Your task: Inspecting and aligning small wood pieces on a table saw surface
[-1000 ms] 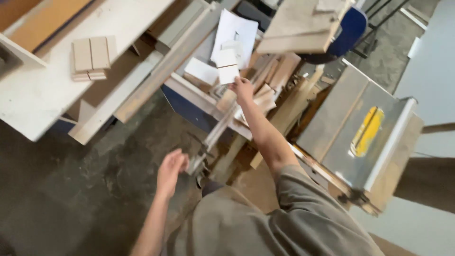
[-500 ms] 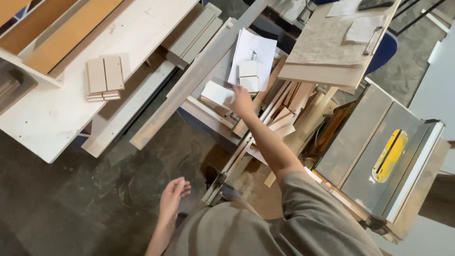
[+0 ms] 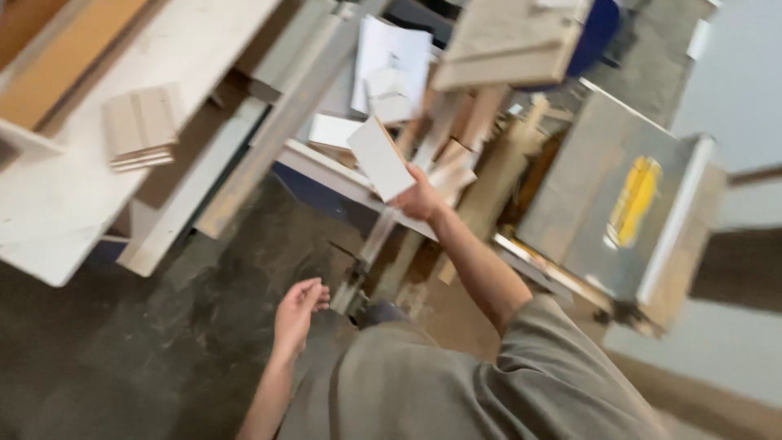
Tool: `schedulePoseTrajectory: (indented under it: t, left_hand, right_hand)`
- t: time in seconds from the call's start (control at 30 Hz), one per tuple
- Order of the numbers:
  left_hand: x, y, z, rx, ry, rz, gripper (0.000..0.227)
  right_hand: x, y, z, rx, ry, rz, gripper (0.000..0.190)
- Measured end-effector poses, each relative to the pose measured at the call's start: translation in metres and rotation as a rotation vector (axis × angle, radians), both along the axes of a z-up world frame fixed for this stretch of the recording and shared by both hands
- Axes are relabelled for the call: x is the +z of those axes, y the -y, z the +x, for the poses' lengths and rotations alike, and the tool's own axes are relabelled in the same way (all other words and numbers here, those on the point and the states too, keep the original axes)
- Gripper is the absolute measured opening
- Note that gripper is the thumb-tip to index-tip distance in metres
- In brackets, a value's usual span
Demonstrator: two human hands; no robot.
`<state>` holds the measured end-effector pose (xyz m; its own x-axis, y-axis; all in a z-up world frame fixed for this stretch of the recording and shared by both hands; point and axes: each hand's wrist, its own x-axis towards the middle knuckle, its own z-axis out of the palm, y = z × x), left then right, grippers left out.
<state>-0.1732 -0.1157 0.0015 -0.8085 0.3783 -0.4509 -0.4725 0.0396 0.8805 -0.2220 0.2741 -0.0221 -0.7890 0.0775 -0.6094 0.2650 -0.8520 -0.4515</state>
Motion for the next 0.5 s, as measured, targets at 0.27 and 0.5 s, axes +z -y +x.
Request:
schedulePoseTrajectory:
  t: [0.27, 0.5]
  left_hand:
    - [0.044, -0.116, 0.073, -0.358, -0.065, 0.253, 0.032]
    - [0.097, -0.217, 0.167, -0.598, -0.119, 0.481, 0.054]
  right_hand:
    - [0.022, 0.076, 0.277, -0.236, -0.500, -0.331, 0.083]
    - [0.044, 0.069, 0.402, -0.324, -0.624, -0.262, 0.089]
